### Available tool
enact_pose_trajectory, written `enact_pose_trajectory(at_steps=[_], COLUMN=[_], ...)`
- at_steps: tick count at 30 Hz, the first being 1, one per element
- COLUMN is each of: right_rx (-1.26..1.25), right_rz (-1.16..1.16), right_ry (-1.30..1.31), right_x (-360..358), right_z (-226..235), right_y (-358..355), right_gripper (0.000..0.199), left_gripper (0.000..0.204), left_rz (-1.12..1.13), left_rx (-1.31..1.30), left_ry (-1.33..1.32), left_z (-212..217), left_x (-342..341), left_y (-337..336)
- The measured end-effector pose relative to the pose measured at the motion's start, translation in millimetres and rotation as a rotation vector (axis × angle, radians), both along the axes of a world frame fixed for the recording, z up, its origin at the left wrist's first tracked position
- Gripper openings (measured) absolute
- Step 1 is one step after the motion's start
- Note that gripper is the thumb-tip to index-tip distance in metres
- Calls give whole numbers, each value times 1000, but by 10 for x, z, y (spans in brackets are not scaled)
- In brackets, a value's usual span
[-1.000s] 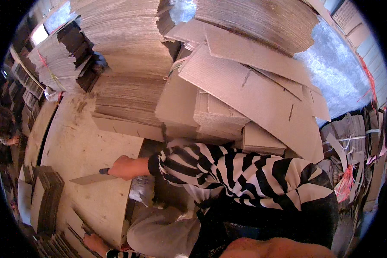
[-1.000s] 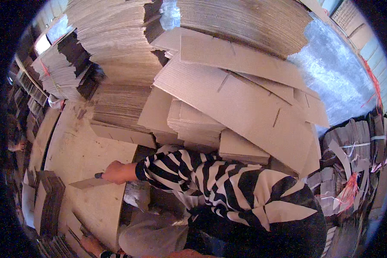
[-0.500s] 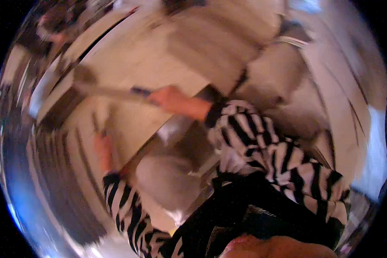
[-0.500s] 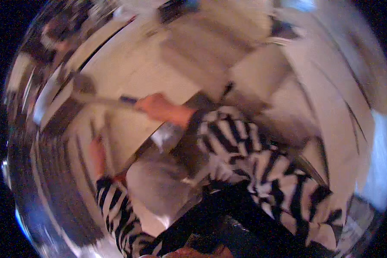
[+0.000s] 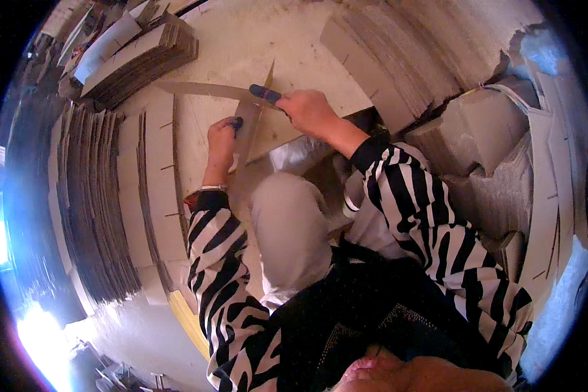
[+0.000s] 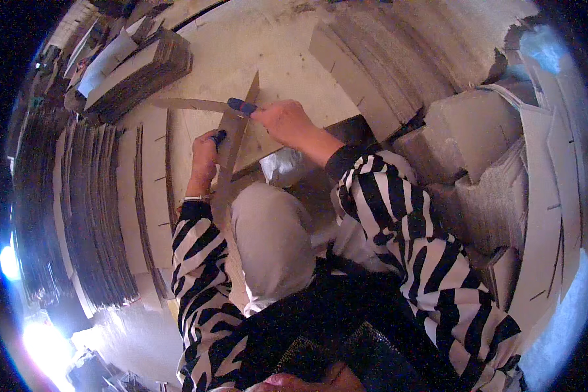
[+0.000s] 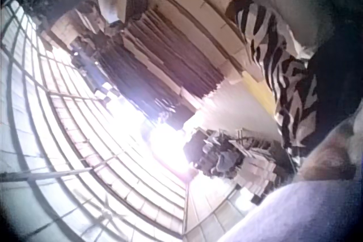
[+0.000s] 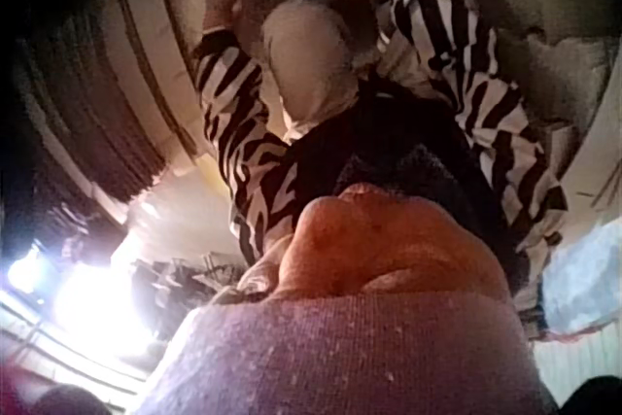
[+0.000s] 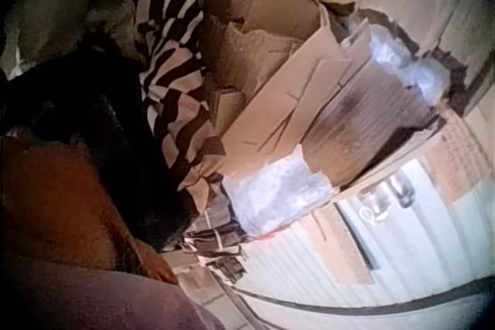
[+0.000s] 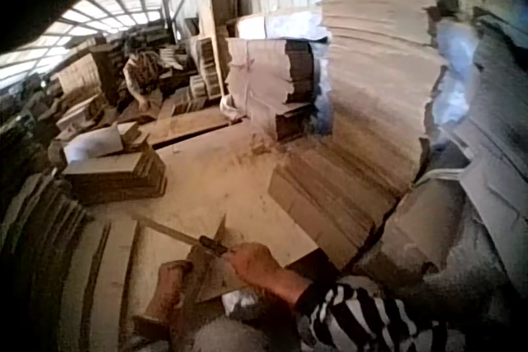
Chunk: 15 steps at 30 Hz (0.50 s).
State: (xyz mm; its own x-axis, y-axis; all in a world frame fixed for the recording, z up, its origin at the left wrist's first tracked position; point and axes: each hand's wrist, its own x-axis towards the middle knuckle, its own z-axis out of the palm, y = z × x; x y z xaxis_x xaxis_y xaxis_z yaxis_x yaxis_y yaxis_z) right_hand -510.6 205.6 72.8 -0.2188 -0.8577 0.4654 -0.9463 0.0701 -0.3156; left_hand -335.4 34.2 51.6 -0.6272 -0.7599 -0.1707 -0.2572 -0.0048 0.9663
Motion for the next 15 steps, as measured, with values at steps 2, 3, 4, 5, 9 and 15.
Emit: enact_pose_trajectory(at_steps=[2,3,4,5,9,15], right_rx=[131,242,349,325,379,491], right_rz=[5,-6,-6,-15,-76,-174], right_ry=[9,14,16,-12,-36,-39], right_x=[30,14,32,34,88,-22], right_z=[-23,-58,-61,-66,166,146], right_y=[-25,-23,-49,-33,11,42], right_gripper=[22,22,23,24,28,30], left_gripper=[28,27,27,27,28,45], left_rz=[-147,-229,-263,-298,-316,232], left_rx=[-123,-186,-333,-479,-365,-1127], left_ry=[-21,-27,-68,-108,-166,-1072], left_z=[109,168,248,299,296,206], left_x=[52,32,13,-41,124,818], left_y=[63,115,206,335,181,-887])
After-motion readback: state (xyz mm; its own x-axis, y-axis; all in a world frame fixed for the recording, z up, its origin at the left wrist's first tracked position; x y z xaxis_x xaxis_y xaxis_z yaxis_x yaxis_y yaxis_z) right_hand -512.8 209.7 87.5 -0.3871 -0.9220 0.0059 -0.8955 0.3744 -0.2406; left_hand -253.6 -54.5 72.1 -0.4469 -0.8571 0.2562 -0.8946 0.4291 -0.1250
